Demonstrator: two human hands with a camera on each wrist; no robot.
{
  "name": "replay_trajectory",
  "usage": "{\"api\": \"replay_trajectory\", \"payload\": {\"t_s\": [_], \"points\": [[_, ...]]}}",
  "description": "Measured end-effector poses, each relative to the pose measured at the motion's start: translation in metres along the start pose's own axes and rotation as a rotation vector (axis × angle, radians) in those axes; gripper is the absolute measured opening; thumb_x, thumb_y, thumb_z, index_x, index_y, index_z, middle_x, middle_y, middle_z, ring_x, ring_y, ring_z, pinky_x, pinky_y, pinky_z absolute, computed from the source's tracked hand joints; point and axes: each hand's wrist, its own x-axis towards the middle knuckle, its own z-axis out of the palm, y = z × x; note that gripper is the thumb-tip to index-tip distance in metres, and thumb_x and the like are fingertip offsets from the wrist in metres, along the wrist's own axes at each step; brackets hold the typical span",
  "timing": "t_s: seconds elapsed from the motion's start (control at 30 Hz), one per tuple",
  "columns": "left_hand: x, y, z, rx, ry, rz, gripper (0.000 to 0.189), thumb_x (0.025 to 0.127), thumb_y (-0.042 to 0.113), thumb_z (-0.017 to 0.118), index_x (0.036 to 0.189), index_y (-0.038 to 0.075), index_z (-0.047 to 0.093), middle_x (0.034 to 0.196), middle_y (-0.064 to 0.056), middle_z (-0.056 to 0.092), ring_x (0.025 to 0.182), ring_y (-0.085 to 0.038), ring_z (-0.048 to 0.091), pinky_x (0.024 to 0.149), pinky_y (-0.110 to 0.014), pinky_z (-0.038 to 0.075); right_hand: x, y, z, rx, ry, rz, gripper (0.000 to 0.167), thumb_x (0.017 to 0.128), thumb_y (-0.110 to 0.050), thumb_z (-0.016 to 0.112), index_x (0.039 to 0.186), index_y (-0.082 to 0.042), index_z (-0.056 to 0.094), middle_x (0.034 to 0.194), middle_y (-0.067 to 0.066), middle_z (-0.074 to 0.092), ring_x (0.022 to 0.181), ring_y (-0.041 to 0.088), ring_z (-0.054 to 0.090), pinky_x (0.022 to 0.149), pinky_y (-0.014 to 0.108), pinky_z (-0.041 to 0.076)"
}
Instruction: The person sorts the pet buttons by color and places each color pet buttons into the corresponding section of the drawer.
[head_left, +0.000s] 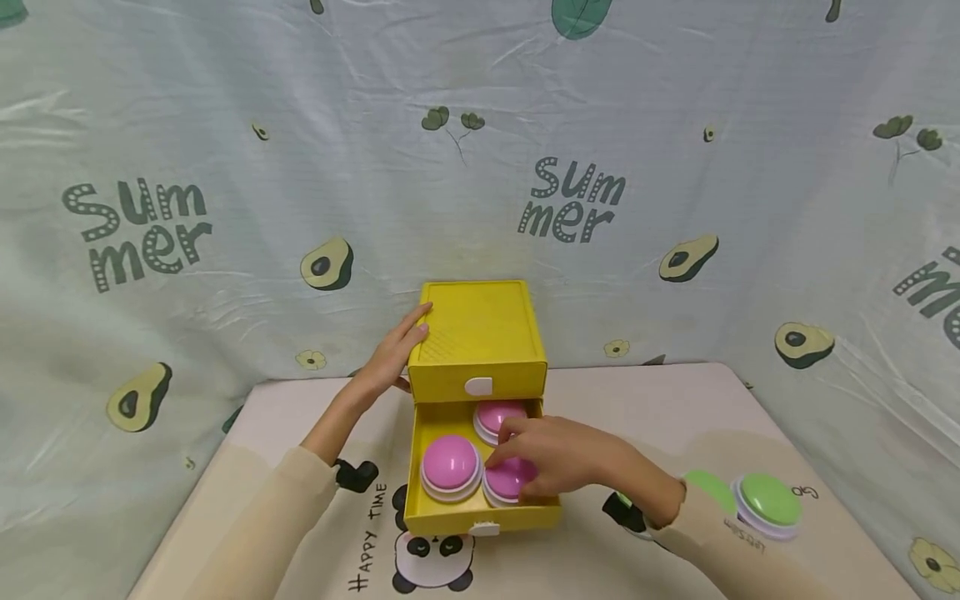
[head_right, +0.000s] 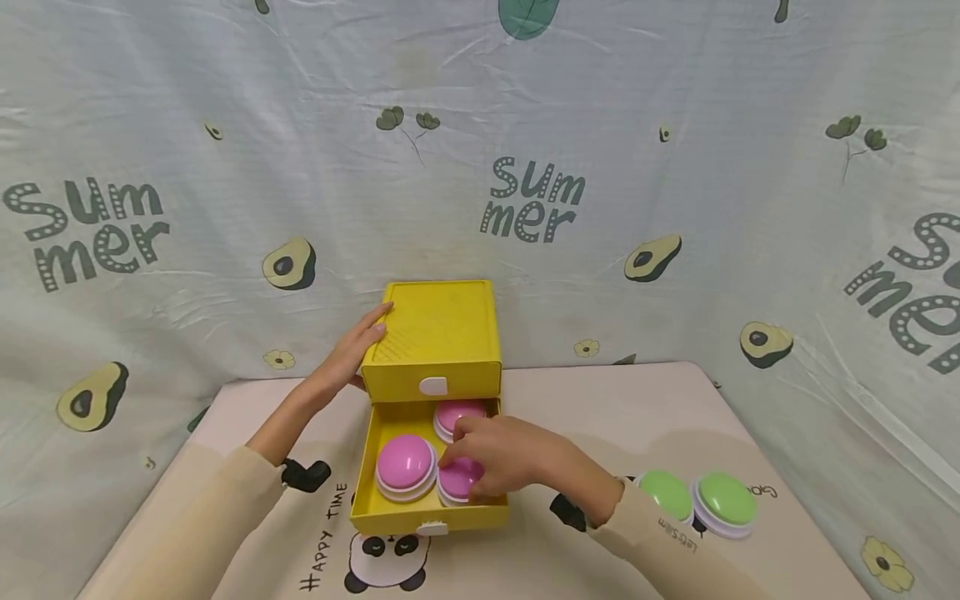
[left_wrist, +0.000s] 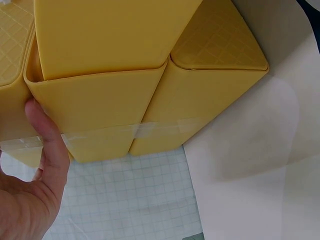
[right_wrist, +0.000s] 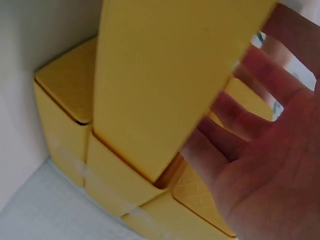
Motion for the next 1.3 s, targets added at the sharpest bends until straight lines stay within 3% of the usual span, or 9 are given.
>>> {"api": "replay_trajectory", "payload": {"t_s": [0.27, 0.47, 0.67, 0.97, 1.3], "points": [[-0.001, 0.0, 0.001, -0.011, -0.002, -0.001, 0.061, 0.108, 0.057, 0.034, 0.165, 0.04, 0.02, 0.171, -0.013, 0.024, 0.123, -0.044, 0.059, 0.067, -0.049, 0.064, -0.001, 0.003, 0.006, -0.006, 0.057, -0.024, 0.042, 0.085, -0.026, 0.084, 0.126, -0.027, 0.074, 0.125, -0.003, 0.063, 0.106, 0.012, 0.06, 0.098, 0.03, 0.055], [-0.001, -0.001, 0.0, -0.005, -0.001, 0.003, 0.062, 0.108, 0.056, 0.034, 0.165, 0.039, 0.019, 0.17, -0.015, 0.025, 0.117, -0.043, 0.061, 0.066, -0.049, 0.064, -0.001, 0.007, 0.013, 0.005, 0.104, -0.048, 0.039, 0.085, -0.028, 0.086, 0.123, -0.026, 0.075, 0.12, -0.004, 0.064, 0.105, 0.01, 0.059, 0.096, 0.026, 0.055], [-0.001, -0.003, 0.0, -0.001, -0.005, 0.011, 0.063, 0.109, 0.054, 0.034, 0.166, 0.036, 0.018, 0.17, -0.018, 0.025, 0.114, -0.042, 0.062, 0.065, -0.05, 0.064, -0.002, 0.009, 0.017, 0.019, 0.099, -0.031, 0.041, 0.085, -0.03, 0.086, 0.124, -0.027, 0.075, 0.124, -0.005, 0.064, 0.108, 0.01, 0.06, 0.099, 0.027, 0.055], [-0.001, -0.001, -0.001, 0.003, 0.006, 0.007, 0.062, 0.108, 0.056, 0.034, 0.166, 0.037, 0.018, 0.171, -0.015, 0.024, 0.117, -0.044, 0.061, 0.066, -0.05, 0.064, -0.003, 0.007, 0.014, -0.014, 0.097, -0.073, 0.041, 0.086, -0.027, 0.084, 0.125, -0.022, 0.074, 0.127, -0.002, 0.066, 0.11, 0.012, 0.063, 0.1, 0.027, 0.055], [0.0, -0.002, 0.0, -0.007, 0.002, 0.011, 0.062, 0.109, 0.054, 0.034, 0.166, 0.036, 0.018, 0.17, -0.017, 0.024, 0.114, -0.042, 0.062, 0.066, -0.051, 0.064, -0.005, 0.011, 0.013, 0.051, 0.128, -0.063, 0.04, 0.09, -0.027, 0.08, 0.129, -0.021, 0.072, 0.132, -0.001, 0.066, 0.116, 0.015, 0.063, 0.103, 0.033, 0.055]]}}
